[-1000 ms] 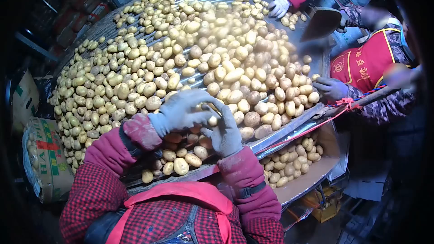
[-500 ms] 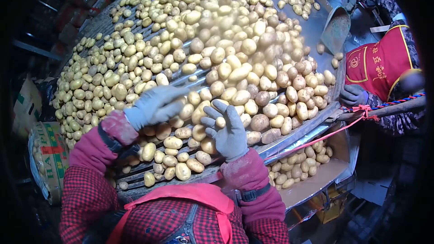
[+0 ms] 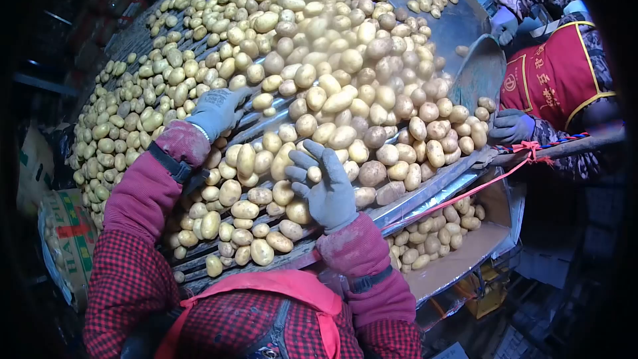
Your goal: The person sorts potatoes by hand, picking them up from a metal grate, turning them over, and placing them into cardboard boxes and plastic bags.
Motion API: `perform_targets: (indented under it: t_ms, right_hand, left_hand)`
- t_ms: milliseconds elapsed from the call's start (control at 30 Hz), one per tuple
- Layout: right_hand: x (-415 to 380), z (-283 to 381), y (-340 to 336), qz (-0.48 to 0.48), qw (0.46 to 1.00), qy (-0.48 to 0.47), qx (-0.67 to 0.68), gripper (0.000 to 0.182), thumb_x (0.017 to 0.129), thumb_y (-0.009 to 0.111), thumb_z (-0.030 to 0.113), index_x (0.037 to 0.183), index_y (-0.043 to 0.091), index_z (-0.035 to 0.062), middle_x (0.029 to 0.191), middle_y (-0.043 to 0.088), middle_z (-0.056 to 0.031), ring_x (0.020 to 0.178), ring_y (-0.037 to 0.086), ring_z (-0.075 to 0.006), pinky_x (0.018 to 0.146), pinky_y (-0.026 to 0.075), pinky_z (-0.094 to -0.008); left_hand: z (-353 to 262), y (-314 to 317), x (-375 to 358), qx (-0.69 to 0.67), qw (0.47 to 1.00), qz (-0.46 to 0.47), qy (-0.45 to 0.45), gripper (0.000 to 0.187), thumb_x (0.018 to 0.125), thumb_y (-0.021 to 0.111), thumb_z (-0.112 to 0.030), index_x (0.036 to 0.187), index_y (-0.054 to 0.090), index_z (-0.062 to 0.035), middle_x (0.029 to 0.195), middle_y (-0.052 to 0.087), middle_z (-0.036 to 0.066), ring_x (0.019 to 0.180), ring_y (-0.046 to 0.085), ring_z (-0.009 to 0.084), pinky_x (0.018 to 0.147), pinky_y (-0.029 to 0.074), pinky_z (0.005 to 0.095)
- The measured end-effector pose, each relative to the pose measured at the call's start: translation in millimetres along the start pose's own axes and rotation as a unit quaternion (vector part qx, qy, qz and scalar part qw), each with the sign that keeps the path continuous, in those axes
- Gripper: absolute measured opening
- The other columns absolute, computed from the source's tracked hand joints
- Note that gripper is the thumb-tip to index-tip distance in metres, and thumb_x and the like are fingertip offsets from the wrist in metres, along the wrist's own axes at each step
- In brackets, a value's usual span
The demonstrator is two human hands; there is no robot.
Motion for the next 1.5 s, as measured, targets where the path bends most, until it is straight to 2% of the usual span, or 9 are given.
perform_targets:
  t_ms: [167,433,533,700,833,900,1067,1267,1500]
  right_hand:
    - [-0.5,1.4,11.1,0.028,0.998,0.020,-0.044,0.068,0.108,0.050,0.054,0.159,0.040,0.0107,0.149,0.054,-0.0149,0.118,0.063,-0.0277,0.095,0.051,-0.0391]
    - [-1.2,-2.5,15.2,0.000,0.999,0.040,-0.028,0.069,0.107,0.047,0.060,0.162,0.037,0.0187,0.150,0.056,-0.0096,0.121,0.063,-0.0236,0.086,0.052,-0.0317]
    - [-0.3,-4.6,2.5,-0.009,0.998,0.055,-0.029,0.065,0.108,0.046,0.059,0.159,0.041,0.0200,0.150,0.057,-0.0104,0.112,0.065,-0.0203,0.079,0.052,-0.0269]
    - [1.2,-5.1,1.8,-0.003,0.998,0.062,0.004,0.060,0.109,0.045,0.056,0.156,0.045,0.0189,0.146,0.061,-0.0111,0.105,0.067,-0.0195,0.076,0.052,-0.0254]
    - [-0.1,-4.5,5.3,-0.021,0.998,0.058,-0.006,0.060,0.109,0.044,0.056,0.156,0.046,0.0174,0.146,0.060,-0.0103,0.109,0.066,-0.0199,0.078,0.053,-0.0270]
    - [-1.6,-4.2,6.9,-0.025,0.998,0.058,-0.009,0.061,0.109,0.044,0.056,0.156,0.046,0.0172,0.146,0.059,-0.0107,0.109,0.066,-0.0204,0.079,0.054,-0.0274]
    - [-1.7,-3.5,7.1,-0.025,0.998,0.052,0.001,0.062,0.110,0.044,0.056,0.157,0.045,0.0157,0.148,0.058,-0.0126,0.111,0.066,-0.0224,0.081,0.056,-0.0283]
    - [-1.6,-2.9,5.9,-0.018,0.999,0.045,-0.001,0.059,0.112,0.041,0.052,0.157,0.044,0.0142,0.148,0.057,-0.0148,0.114,0.067,-0.0239,0.081,0.059,-0.0287]
    - [-6.5,3.4,31.3,0.021,0.998,0.053,-0.018,0.062,0.111,0.042,0.050,0.163,0.035,0.0161,0.155,0.052,-0.0163,0.121,0.066,-0.0261,0.084,0.057,-0.0298]
  left_hand:
    - [-3.6,-18.3,-14.3,-0.107,0.991,-0.070,-0.030,0.038,0.095,0.069,-0.029,0.132,0.065,-0.0241,0.104,0.074,0.014,0.098,0.071,0.0354,0.084,0.055,0.0491]
    - [-111.2,-50.9,-74.3,-0.299,0.910,-0.088,0.274,0.051,0.094,0.070,-0.031,0.143,0.062,-0.0189,0.117,0.070,0.016,0.109,0.067,0.0368,0.095,0.053,0.0468]
    - [-34.5,-64.0,-26.7,-0.152,0.950,-0.258,0.085,0.068,0.092,0.072,-0.043,0.152,0.053,-0.0187,0.138,0.059,0.023,0.127,0.057,0.0422,0.106,0.046,0.0529]
    - [12.3,-13.3,18.0,-0.073,0.972,-0.170,-0.143,0.094,0.084,0.068,-0.066,0.161,0.037,-0.0212,0.162,0.033,0.028,0.147,0.035,0.0451,0.113,0.034,0.0650]
    - [-45.3,-26.6,-27.8,-0.072,0.995,-0.073,0.018,0.083,0.086,0.072,-0.054,0.157,0.044,-0.0194,0.155,0.040,0.024,0.145,0.037,0.0468,0.114,0.040,0.0590]
    - [-52.2,-20.6,-55.1,-0.173,0.940,-0.207,0.207,0.063,0.089,0.072,-0.042,0.144,0.058,-0.0157,0.138,0.057,0.021,0.131,0.054,0.0420,0.105,0.048,0.0528]
    - [30.2,-45.9,-11.4,-0.120,0.939,-0.314,0.078,0.030,0.092,0.066,-0.021,0.120,0.069,-0.0097,0.107,0.071,0.014,0.098,0.067,0.0357,0.089,0.053,0.0487]
    - [74.4,-14.5,80.9,-0.030,0.999,0.006,0.024,0.037,0.094,0.062,-0.019,0.130,0.070,-0.0242,0.122,0.072,0.015,0.114,0.069,0.0350,0.098,0.053,0.0464]
    - [70.6,-29.8,83.6,0.043,0.996,0.081,0.001,0.034,0.099,0.058,-0.023,0.129,0.073,-0.0208,0.130,0.072,0.012,0.120,0.069,0.0317,0.100,0.054,0.0463]
Point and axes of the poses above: each hand's wrist, its own x-axis towards the middle knuckle, its own y-axis out of the palm, z = x × y, the point moved 7 cm from there along x, towards the middle knuckle
